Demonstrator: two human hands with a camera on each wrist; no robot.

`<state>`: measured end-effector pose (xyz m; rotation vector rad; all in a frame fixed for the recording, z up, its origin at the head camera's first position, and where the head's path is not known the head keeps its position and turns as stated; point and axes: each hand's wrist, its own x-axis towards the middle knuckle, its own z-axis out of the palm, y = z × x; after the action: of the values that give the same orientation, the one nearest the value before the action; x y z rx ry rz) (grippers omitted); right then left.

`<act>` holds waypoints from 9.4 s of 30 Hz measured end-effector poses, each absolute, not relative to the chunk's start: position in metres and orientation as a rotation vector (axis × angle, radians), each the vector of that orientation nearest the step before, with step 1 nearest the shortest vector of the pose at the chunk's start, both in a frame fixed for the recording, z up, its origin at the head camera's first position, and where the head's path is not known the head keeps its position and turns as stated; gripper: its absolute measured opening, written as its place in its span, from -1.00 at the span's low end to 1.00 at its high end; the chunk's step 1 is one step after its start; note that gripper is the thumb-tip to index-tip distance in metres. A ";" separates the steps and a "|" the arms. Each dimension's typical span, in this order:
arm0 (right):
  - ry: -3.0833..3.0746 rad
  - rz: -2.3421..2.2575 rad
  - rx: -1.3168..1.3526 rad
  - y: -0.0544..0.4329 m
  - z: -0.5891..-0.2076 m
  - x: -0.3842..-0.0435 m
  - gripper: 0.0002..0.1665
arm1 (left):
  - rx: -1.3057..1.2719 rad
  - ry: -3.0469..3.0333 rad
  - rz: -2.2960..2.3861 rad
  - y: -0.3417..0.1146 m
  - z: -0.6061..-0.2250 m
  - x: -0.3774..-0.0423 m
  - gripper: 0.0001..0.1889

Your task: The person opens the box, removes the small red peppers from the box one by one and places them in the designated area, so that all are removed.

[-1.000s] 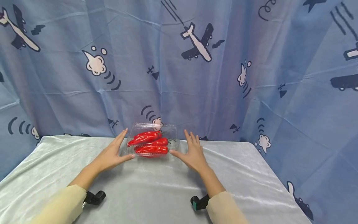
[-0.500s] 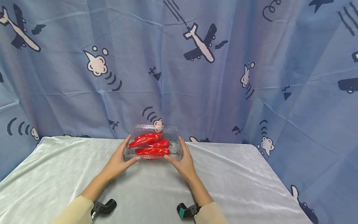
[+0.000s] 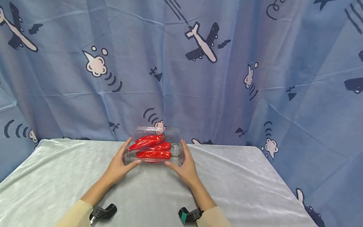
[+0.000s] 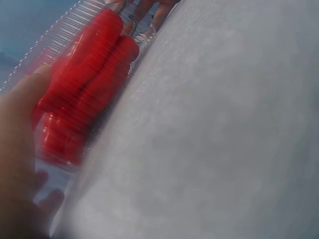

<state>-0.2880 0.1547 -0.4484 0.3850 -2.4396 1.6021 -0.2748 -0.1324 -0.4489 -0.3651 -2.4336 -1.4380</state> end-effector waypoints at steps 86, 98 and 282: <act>-2.402 1.329 0.459 0.157 -0.445 -0.284 -0.17 | -0.382 -2.452 -1.397 -0.129 -0.443 -0.268 -0.23; -2.400 1.336 0.455 0.157 -0.446 -0.284 -0.15 | -0.342 -2.416 -1.278 -0.128 -0.442 -0.269 -0.33; -2.283 1.707 0.299 0.184 -0.447 -0.226 -0.57 | -0.307 -2.384 -1.661 -0.136 -0.450 -0.216 -0.57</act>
<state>-0.2262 0.1839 -0.4473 0.2991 -2.2826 1.7070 -0.2162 -0.1359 -0.4496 -0.3074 -2.3843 -1.6606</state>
